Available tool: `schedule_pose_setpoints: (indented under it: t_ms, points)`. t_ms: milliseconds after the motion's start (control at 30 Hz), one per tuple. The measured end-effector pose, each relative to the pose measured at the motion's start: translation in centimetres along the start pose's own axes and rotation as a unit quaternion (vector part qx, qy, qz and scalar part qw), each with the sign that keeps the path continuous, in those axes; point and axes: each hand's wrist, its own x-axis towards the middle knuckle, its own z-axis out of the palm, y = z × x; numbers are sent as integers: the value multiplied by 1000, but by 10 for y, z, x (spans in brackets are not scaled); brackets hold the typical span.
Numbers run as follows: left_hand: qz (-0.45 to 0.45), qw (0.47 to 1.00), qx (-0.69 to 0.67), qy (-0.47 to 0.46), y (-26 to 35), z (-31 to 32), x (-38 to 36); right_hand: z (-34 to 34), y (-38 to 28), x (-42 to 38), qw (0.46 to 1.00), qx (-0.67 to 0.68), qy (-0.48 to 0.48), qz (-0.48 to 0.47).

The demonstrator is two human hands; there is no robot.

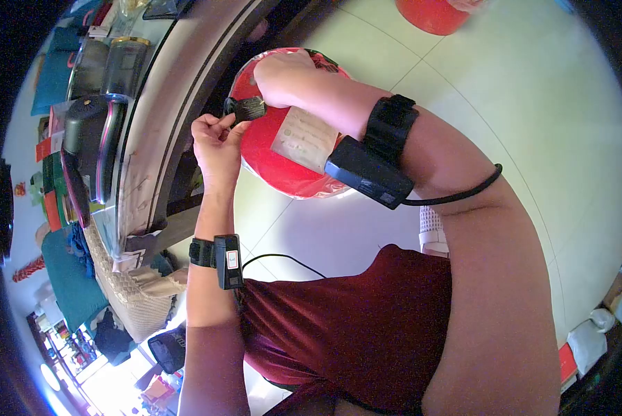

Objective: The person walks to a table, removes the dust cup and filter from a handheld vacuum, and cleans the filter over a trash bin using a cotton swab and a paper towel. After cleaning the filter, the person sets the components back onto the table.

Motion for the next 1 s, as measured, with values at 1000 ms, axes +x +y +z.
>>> schedule_pose_setpoints:
  t_ms: [1000]
  points:
    - [1, 998, -63, 10, -11, 3, 6, 0, -15, 6, 999, 40, 5, 24]
